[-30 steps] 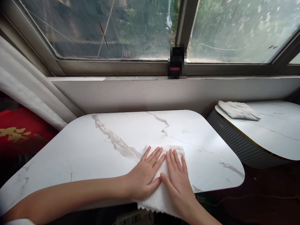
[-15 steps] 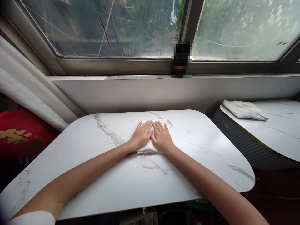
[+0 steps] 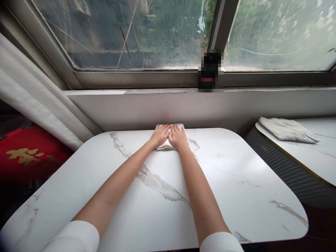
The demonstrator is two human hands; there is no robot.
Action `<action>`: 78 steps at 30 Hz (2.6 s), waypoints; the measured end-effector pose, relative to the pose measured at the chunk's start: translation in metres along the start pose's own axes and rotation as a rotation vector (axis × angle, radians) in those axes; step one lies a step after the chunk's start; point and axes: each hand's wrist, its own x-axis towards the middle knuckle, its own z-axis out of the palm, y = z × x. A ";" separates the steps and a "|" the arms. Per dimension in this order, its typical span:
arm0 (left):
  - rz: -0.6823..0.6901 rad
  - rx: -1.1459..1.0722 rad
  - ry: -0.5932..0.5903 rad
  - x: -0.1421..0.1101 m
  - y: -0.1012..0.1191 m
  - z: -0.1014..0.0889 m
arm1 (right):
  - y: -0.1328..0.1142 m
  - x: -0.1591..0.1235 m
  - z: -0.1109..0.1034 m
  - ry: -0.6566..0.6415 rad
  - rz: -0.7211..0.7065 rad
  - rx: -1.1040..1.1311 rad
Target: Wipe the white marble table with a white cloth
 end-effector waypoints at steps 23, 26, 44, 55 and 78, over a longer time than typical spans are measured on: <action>0.177 -0.110 -0.101 -0.275 0.060 -0.060 | -0.091 -0.237 -0.070 -0.030 -0.426 0.222; 0.089 -0.101 -0.077 -0.280 0.046 -0.059 | -0.102 -0.220 -0.064 -0.158 -0.371 0.317; -0.163 -0.033 0.061 -0.079 -0.140 -0.039 | -0.157 0.036 0.021 -0.026 -0.038 0.219; -0.122 -0.043 0.063 -0.101 -0.150 -0.048 | -0.178 0.024 0.018 -0.053 -0.053 0.248; -0.246 0.067 0.043 -0.351 -0.176 -0.104 | -0.330 -0.100 -0.017 -0.250 -0.303 0.772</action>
